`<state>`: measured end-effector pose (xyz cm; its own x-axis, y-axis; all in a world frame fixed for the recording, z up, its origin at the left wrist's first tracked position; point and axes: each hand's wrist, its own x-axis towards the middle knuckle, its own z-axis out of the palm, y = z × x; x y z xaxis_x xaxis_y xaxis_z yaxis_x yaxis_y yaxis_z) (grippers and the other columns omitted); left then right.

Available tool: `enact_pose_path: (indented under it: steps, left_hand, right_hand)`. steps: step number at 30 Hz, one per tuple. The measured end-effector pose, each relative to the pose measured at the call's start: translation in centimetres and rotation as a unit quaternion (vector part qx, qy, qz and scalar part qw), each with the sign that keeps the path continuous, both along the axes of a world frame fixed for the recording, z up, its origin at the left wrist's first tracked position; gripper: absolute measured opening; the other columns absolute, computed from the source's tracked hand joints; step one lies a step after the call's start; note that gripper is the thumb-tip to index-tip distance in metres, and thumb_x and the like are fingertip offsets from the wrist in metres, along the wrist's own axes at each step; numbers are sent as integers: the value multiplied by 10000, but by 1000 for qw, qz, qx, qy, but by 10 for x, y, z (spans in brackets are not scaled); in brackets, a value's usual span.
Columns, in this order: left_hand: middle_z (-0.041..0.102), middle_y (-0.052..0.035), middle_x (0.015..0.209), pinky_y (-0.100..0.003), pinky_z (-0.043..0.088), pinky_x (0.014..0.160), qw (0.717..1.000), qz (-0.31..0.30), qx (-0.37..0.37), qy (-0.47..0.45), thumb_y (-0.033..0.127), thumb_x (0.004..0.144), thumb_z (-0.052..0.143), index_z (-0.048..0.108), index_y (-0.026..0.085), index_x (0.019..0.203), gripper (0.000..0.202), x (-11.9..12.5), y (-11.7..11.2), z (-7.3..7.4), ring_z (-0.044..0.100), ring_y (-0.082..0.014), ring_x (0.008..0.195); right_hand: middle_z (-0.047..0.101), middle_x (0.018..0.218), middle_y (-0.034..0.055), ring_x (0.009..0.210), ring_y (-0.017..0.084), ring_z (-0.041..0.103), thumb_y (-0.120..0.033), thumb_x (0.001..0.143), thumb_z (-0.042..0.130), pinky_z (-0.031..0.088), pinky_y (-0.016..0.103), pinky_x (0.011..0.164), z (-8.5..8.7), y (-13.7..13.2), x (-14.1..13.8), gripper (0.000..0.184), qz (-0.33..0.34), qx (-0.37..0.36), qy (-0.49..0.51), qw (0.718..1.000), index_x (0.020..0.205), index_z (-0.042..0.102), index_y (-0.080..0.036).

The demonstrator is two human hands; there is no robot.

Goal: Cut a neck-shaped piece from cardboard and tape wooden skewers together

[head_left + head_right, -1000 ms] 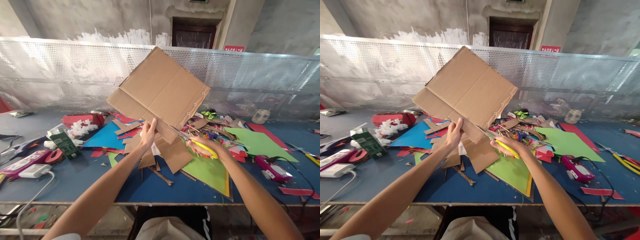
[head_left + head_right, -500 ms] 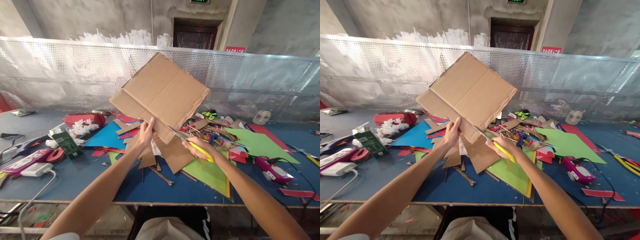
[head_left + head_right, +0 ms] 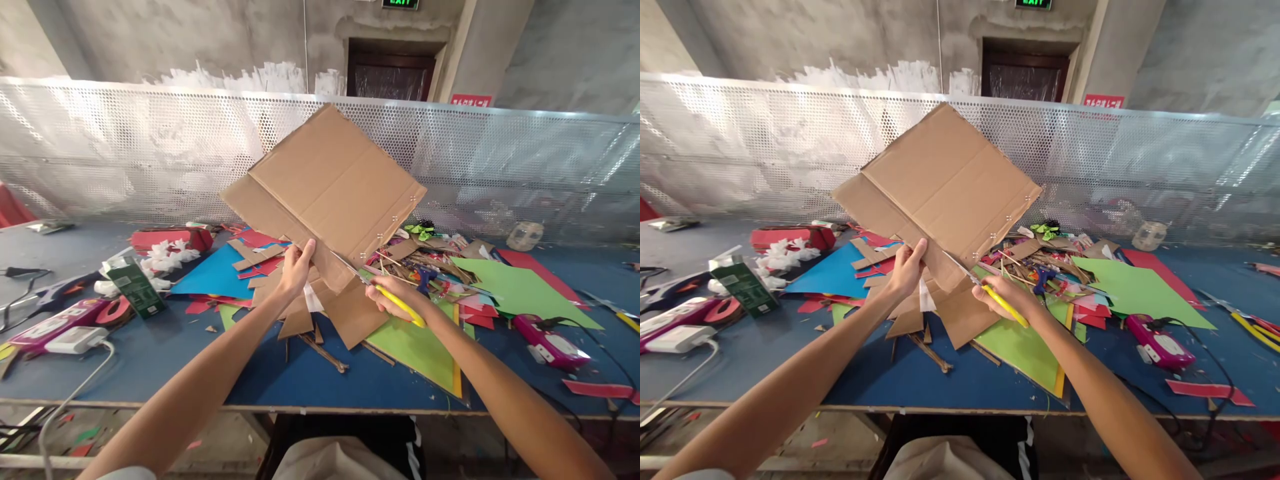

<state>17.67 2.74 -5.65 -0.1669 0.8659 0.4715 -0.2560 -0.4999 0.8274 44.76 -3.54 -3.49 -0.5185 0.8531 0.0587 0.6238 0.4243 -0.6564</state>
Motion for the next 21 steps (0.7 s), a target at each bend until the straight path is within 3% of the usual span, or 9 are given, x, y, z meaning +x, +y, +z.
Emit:
enact_pose_path:
  steps: [5, 13, 17, 21]
  left_hand:
    - [451, 43, 564, -236, 446, 514, 999, 35, -1, 13, 656, 810, 769, 515, 203, 653, 544, 4, -2, -1, 466, -102, 516]
    - [691, -25, 818, -272, 562, 702, 1000, -13, 9, -21, 613, 835, 760, 649, 191, 843, 437, 6, 3, -4, 660, -165, 751]
    - [750, -57, 984, -309, 594, 790, 999, -31, -2, -43, 595, 805, 792, 700, 200, 953, 432, 5, 4, -4, 707, -193, 865]
    - [751, -72, 924, -354, 611, 790, 998, -61, -21, -19, 616, 791, 798, 708, 182, 960, 474, 9, 1, -4, 723, -232, 880]
  right_hand:
    - [641, 645, 13, 488, 134, 537, -810, 955, 425, 360, 242, 491, -4, 0, 0, 630, 14, -2, 18, 1000, 909, 563, -197]
    - [574, 621, 25, 574, 168, 526, -691, 1001, 458, 309, 279, 566, -3, -7, -13, 555, -50, 128, -32, 990, 728, 512, -211]
    - [603, 672, 37, 613, 186, 559, -692, 994, 469, 334, 277, 580, -6, -3, -13, 540, -44, 127, -20, 991, 774, 559, -207]
    - [603, 692, 28, 601, 182, 566, -749, 952, 502, 329, 265, 564, -12, 8, -6, 561, -29, 117, -21, 992, 848, 585, -205]
